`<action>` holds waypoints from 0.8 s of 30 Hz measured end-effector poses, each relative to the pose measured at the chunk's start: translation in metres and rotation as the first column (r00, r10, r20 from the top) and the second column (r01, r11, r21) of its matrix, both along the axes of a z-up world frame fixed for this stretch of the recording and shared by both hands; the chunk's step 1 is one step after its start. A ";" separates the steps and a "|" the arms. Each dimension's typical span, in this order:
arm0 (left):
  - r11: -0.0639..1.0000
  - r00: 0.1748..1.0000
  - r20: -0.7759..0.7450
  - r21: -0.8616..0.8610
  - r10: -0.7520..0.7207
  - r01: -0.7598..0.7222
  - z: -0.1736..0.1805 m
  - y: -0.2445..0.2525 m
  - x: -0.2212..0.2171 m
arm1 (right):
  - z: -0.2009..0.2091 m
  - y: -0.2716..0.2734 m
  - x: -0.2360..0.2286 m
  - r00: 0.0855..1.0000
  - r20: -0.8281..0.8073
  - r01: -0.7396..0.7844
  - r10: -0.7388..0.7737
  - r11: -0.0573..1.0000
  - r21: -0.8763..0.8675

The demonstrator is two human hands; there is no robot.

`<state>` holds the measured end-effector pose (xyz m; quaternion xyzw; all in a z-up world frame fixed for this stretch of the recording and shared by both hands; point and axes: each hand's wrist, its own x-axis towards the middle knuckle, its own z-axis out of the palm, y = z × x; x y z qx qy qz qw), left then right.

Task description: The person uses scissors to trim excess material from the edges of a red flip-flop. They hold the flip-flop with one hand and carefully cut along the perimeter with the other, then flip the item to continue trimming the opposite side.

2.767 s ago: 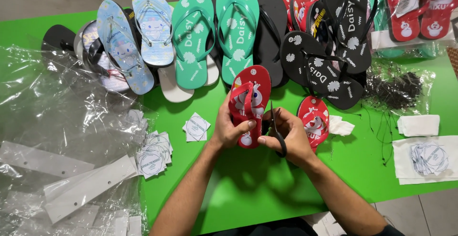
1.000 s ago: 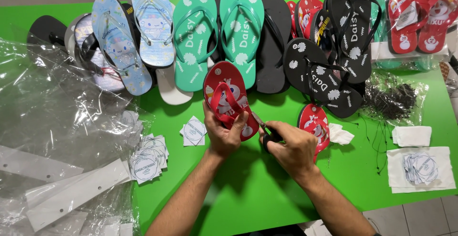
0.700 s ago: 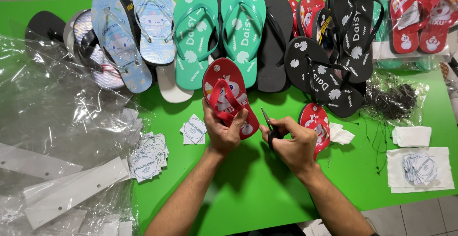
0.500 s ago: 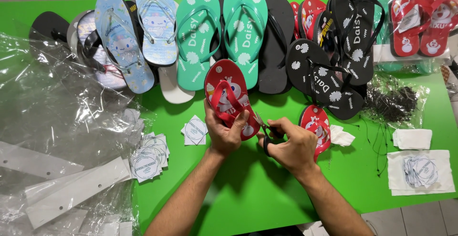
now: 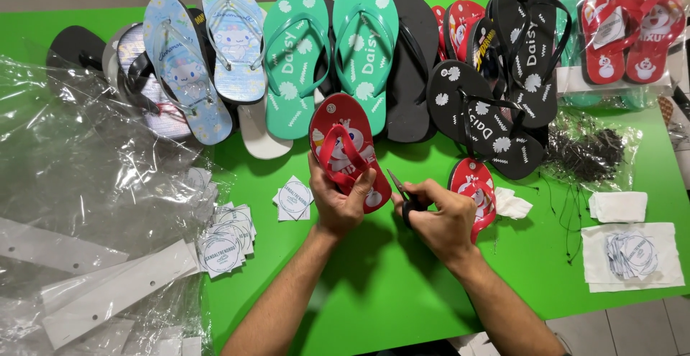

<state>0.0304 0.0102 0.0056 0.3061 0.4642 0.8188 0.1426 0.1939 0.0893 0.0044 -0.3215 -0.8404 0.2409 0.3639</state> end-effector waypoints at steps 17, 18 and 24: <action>1.000 0.999 -0.032 0.002 -0.016 0.016 -0.004 -0.002 0.001 | -0.003 -0.004 0.000 0.998 0.064 0.012 -0.013 1.000 0.020; 1.000 0.999 -0.031 -0.001 -0.024 0.024 -0.005 -0.002 0.001 | -0.004 -0.004 0.000 0.998 0.061 0.012 -0.013 1.000 0.009; 1.000 0.999 -0.020 -0.008 -0.025 0.025 -0.006 -0.001 0.001 | -0.003 -0.006 -0.002 1.000 0.025 0.008 -0.007 1.000 -0.030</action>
